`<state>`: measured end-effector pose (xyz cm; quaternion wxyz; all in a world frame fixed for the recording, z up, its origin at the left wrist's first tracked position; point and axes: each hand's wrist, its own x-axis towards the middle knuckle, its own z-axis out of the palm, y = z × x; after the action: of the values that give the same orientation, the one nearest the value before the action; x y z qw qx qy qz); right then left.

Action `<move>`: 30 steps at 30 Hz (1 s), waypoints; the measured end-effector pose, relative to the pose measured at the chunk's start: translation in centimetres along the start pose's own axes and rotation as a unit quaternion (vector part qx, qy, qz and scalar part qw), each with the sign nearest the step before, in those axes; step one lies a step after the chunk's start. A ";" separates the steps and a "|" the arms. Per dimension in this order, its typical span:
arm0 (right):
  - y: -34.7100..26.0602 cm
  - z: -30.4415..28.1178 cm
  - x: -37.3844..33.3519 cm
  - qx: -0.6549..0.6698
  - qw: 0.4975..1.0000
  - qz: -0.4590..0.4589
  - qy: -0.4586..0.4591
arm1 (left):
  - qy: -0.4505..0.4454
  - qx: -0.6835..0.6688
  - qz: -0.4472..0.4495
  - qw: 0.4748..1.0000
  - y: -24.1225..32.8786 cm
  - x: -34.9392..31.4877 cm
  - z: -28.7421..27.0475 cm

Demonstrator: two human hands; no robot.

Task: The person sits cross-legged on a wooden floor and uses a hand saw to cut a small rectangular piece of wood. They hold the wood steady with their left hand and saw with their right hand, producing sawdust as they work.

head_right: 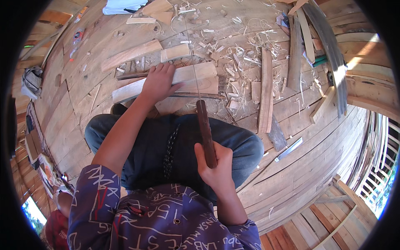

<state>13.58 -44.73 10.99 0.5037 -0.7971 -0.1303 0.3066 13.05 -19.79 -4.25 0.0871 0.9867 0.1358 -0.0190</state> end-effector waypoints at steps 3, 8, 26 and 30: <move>-0.1 0.2 0.7 0.008 1.000 0.001 0.008 | 0.032 0.001 0.015 0.999 -0.2 0.1 0.7; 0.4 1.9 4.5 -0.014 0.999 -0.045 0.027 | 0.008 -0.025 0.009 1.000 -0.1 0.7 0.2; 0.2 -0.5 -0.9 -0.049 0.999 0.003 -0.019 | -0.004 -0.016 -0.004 1.000 -0.3 0.6 0.3; -1.2 -0.2 0.0 -0.014 0.999 0.038 0.023 | 0.054 -0.022 0.015 0.998 -0.7 0.3 1.1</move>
<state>13.79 -44.31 12.15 0.4838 -0.8150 -0.0929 0.3051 13.17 -19.24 -5.51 0.1013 0.9861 0.1262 0.0386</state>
